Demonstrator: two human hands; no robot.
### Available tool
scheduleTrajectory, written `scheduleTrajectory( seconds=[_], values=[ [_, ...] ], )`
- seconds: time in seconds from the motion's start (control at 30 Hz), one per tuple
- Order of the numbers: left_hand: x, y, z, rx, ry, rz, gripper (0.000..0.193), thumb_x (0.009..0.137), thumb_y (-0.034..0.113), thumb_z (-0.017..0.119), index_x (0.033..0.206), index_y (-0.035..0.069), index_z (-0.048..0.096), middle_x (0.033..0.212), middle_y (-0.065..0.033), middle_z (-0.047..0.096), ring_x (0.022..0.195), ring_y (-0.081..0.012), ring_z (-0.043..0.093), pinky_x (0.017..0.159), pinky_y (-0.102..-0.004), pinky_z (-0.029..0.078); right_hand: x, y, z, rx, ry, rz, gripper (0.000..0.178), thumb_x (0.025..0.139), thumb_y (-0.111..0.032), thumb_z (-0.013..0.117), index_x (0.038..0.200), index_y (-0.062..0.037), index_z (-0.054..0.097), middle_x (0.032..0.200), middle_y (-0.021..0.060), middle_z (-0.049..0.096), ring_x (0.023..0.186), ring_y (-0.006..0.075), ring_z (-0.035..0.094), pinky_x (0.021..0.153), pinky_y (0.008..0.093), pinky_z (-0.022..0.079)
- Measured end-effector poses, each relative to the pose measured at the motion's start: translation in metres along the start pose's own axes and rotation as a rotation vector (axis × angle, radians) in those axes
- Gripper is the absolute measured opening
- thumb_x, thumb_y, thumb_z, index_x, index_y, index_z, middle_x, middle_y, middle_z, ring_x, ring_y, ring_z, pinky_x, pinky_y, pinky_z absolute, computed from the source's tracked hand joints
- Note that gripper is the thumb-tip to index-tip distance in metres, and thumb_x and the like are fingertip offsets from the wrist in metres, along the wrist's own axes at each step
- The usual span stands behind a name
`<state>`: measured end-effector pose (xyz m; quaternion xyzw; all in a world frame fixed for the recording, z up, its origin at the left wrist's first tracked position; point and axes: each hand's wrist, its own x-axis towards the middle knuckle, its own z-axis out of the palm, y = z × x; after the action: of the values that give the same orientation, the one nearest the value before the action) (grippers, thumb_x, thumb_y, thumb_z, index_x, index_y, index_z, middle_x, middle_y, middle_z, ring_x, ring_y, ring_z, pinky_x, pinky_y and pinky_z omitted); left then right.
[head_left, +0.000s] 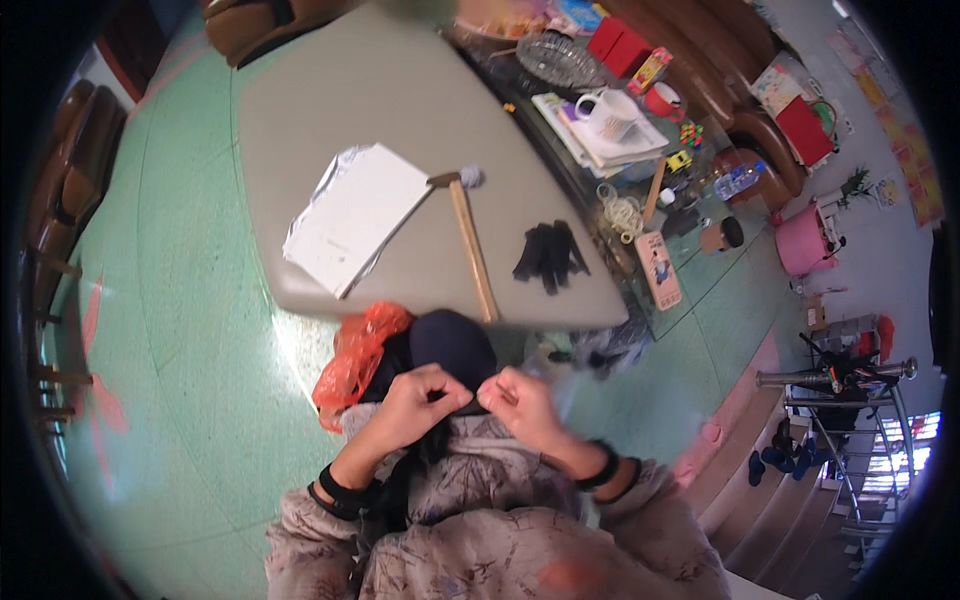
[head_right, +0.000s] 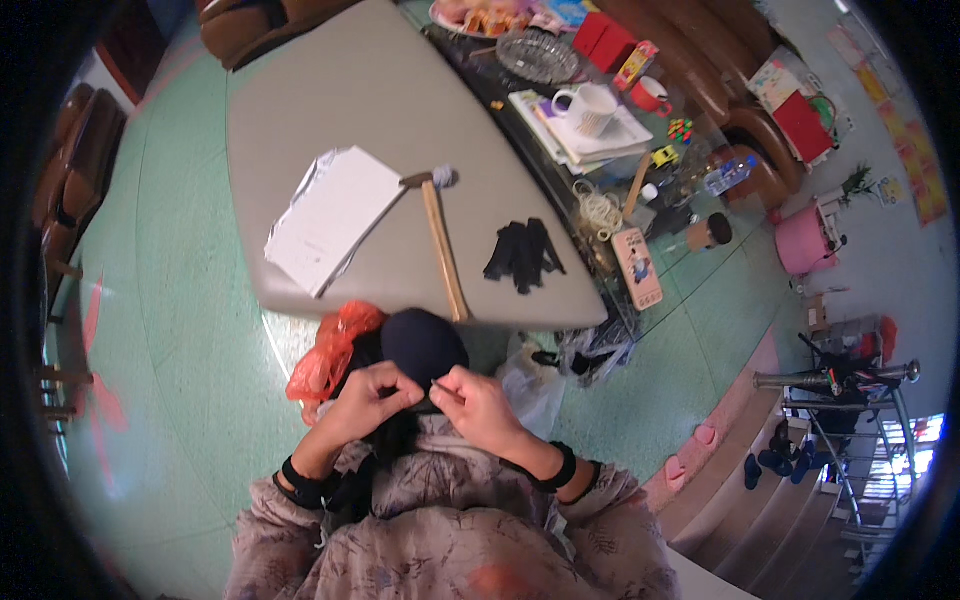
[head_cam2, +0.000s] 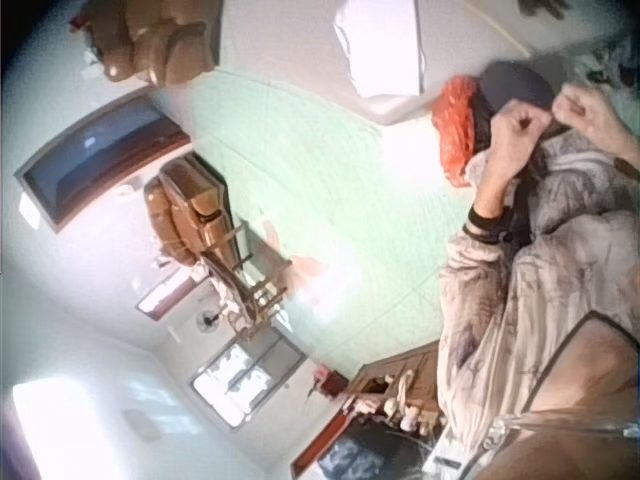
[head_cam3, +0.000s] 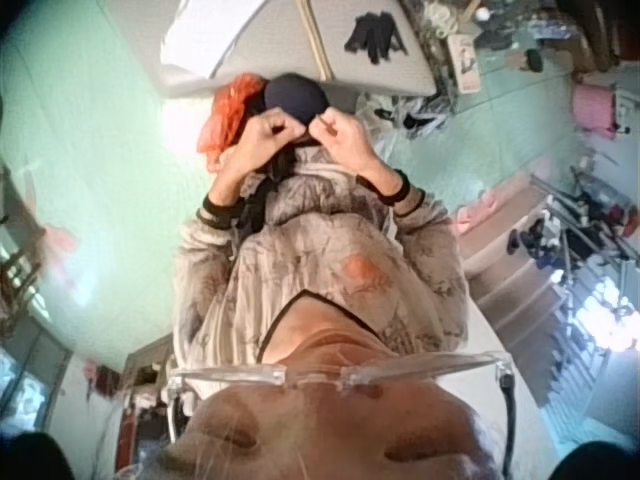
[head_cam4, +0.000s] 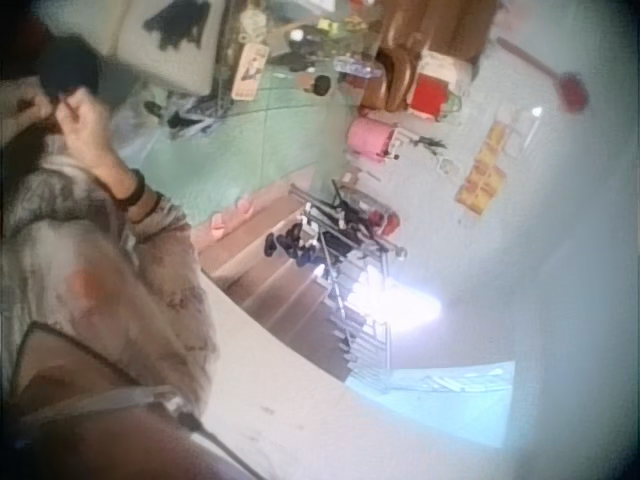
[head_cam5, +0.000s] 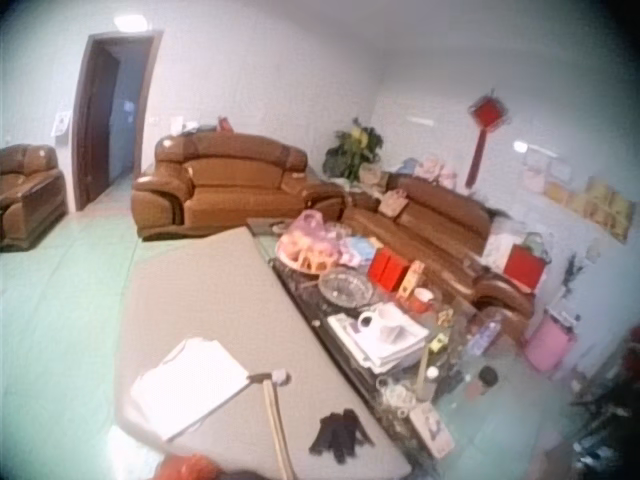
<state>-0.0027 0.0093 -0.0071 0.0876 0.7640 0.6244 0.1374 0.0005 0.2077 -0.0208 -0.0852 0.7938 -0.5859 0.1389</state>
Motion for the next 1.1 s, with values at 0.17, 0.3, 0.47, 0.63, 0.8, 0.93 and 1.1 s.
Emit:
scheduleTrajectory(
  seconds=[0.17,0.3,0.47,0.63,0.8,0.93,1.1],
  values=[
    [0.005,0.007,0.0,0.173,-0.089,0.045,0.009,0.079,0.01,0.068,0.082,0.001,0.067,0.074,-0.0093,0.06,0.067,-0.0178,0.06,0.059,-0.0276,0.046,0.006,-0.002,0.002,0.108,-0.095,-0.029,0.012,0.08,-0.002,0.066,0.089,0.0004,0.058,0.076,0.001,0.057,0.069,0.005,0.052,0.058,0.0198,0.042],
    [0.011,0.002,-0.02,0.027,-0.185,-0.03,0.016,0.079,0.015,0.072,0.08,-0.001,0.067,0.073,-0.0052,0.063,0.065,-0.0105,0.059,0.06,-0.025,0.046,0.008,-0.015,-0.015,-0.134,-0.213,-0.081,0.013,0.079,-0.007,0.066,0.08,0.0016,0.056,0.078,0.0106,0.059,0.068,0.0174,0.058,0.059,0.0298,0.045],
    [0.016,0.003,-0.027,-0.008,-0.374,-0.133,0.015,0.08,0.011,0.07,0.077,-0.002,0.065,0.065,-0.0006,0.061,0.064,-0.0048,0.053,0.059,-0.0229,0.045,0.011,-0.022,-0.021,-0.085,-0.354,-0.086,0.013,0.078,-0.008,0.066,0.079,0.0019,0.058,0.069,0.0108,0.057,0.062,0.0201,0.056,0.055,0.031,0.043],
    [0.021,-0.006,-0.021,-0.047,-0.09,-0.178,0.021,0.079,0.016,0.072,0.075,-0.001,0.061,0.064,0.0001,0.057,0.061,-0.0046,0.051,0.053,-0.0219,0.042,0.012,-0.028,-0.013,-0.087,-0.12,-0.029,0.014,0.081,-0.01,0.065,0.081,0.0018,0.058,0.068,0.0076,0.057,0.058,0.0114,0.053,0.053,0.0275,0.042],
    [0.0,-0.012,0.014,-0.284,0.173,-0.258,0.019,0.085,0.013,0.065,0.09,-0.002,0.056,0.071,-0.0023,0.058,0.063,-0.0082,0.054,0.057,-0.0238,0.045,0.007,0.013,-0.003,0.037,0.054,0.069,0.014,0.082,-0.01,0.065,0.084,0.0009,0.056,0.067,0.0042,0.055,0.059,0.0071,0.048,0.054,0.0251,0.041],
    [-0.001,-0.016,0.03,0.131,0.419,0.046,0.015,0.084,0.005,0.06,0.096,-0.004,0.062,0.075,-0.0118,0.06,0.067,-0.0222,0.059,0.065,-0.0293,0.048,0.018,-0.013,0.007,-0.062,0.131,-0.113,0.016,0.082,-0.01,0.064,0.088,0.0002,0.054,0.068,0.0035,0.052,0.06,0.0081,0.047,0.056,0.0241,0.042],
    [0.002,-0.001,0.024,0.184,0.401,0.078,0.019,0.08,0.0,0.062,0.099,-0.003,0.062,0.084,-0.0109,0.06,0.075,-0.0195,0.058,0.068,-0.0267,0.046,0.032,-0.012,0.004,0.083,0.034,0.068,0.017,0.084,-0.011,0.063,0.092,0.0011,0.054,0.071,0.0027,0.054,0.066,0.0068,0.048,0.059,0.0241,0.043]
  ],
)
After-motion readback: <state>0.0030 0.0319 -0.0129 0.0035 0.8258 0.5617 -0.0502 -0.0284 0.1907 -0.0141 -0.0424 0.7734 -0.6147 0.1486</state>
